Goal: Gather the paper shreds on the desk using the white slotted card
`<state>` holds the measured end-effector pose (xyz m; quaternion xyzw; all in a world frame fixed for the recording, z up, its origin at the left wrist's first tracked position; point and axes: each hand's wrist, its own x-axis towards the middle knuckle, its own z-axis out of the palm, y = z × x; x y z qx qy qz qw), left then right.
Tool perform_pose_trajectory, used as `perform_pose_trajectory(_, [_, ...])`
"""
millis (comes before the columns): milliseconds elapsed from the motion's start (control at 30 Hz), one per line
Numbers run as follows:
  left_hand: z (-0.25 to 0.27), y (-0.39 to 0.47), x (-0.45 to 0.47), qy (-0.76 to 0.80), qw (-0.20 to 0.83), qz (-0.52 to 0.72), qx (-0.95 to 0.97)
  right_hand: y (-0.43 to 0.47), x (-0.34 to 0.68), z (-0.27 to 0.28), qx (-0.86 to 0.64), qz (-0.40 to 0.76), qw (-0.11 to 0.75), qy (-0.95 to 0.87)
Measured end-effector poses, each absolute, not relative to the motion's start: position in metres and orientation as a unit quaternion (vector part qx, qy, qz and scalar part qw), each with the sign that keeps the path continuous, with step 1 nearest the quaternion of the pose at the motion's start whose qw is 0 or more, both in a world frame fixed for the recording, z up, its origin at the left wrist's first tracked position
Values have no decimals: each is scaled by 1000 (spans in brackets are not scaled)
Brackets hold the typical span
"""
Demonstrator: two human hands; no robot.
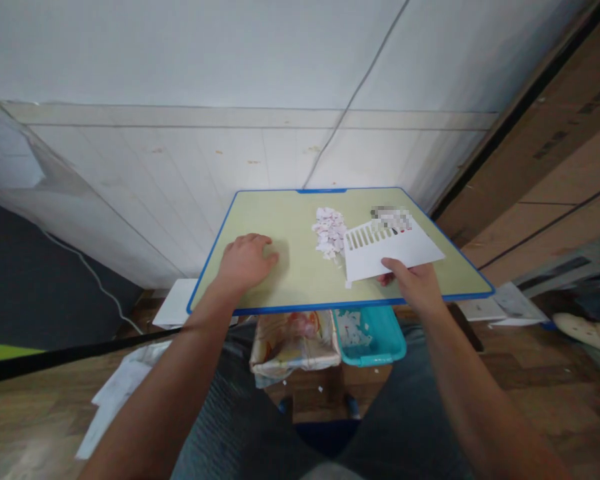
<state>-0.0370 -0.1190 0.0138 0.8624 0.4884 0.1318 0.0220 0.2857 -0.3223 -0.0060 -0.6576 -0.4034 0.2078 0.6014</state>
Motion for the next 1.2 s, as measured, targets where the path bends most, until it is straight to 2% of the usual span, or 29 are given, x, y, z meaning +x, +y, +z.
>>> perform_pose_trajectory(100, [26, -97, -6, 494, 31, 128, 859, -318, 280, -6, -658, 202, 589, -423])
perform_pose_trajectory(233, [30, -81, 20, 509, 36, 113, 852, -323, 278, -6, -632, 171, 636, -409])
perform_pose_trajectory(833, [11, -66, 16, 544, 60, 180, 817, -372, 262, -5, -617, 99, 712, -320])
perform_pose_trajectory(1200, [19, -71, 16, 567, 74, 177, 801, -378, 262, -15, -659, 101, 639, -385])
